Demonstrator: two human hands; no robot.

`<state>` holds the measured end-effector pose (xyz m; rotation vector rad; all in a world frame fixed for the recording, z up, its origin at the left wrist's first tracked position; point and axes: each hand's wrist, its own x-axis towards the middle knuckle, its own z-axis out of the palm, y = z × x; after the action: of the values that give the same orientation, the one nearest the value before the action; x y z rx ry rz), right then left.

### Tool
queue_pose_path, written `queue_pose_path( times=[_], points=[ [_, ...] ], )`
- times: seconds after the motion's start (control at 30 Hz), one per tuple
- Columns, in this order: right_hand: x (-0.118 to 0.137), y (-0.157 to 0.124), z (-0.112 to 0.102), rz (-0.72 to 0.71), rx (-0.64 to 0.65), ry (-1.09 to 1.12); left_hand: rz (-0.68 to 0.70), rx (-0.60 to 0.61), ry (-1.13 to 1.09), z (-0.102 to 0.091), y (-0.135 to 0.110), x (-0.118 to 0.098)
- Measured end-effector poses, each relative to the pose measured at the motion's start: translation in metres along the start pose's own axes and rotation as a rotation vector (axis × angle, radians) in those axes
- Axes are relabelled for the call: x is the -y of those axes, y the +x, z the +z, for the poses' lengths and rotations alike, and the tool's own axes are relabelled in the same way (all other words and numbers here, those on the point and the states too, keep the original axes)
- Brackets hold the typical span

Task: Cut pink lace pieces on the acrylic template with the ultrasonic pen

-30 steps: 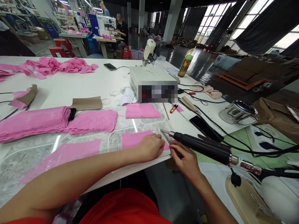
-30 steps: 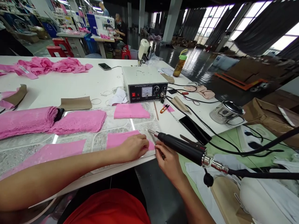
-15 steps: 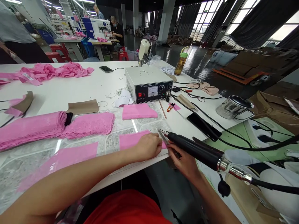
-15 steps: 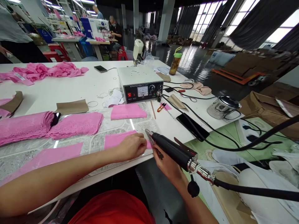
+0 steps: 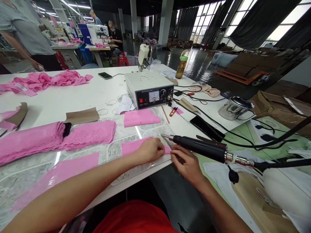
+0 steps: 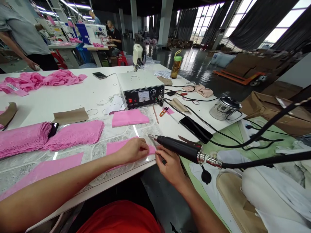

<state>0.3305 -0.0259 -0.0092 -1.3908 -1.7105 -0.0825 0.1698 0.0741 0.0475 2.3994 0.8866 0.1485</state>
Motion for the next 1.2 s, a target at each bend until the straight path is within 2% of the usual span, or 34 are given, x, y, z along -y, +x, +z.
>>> queue_pose_path(
  times=[0.2, 0.4, 0.7, 0.9, 1.2],
  points=[
    [0.006, -0.002, 0.003, -0.011, -0.045, 0.024, -0.015, 0.002, -0.019, -0.002, 0.002, 0.000],
    [0.004, -0.003, 0.004, -0.011, -0.027, -0.034, -0.032, -0.001, -0.003, 0.000, 0.002, 0.002],
    [-0.004, -0.004, 0.008, -0.047, -0.023, -0.090, -0.025, 0.008, 0.124, 0.002, -0.004, -0.013],
    [-0.008, -0.009, 0.010, 0.016, -0.001, -0.106, -0.042, 0.007, 0.118, 0.003, -0.001, -0.011],
    [0.003, -0.004, 0.008, -0.016, -0.077, -0.047, -0.054, -0.013, 0.049, 0.002, 0.002, -0.007]
  ],
)
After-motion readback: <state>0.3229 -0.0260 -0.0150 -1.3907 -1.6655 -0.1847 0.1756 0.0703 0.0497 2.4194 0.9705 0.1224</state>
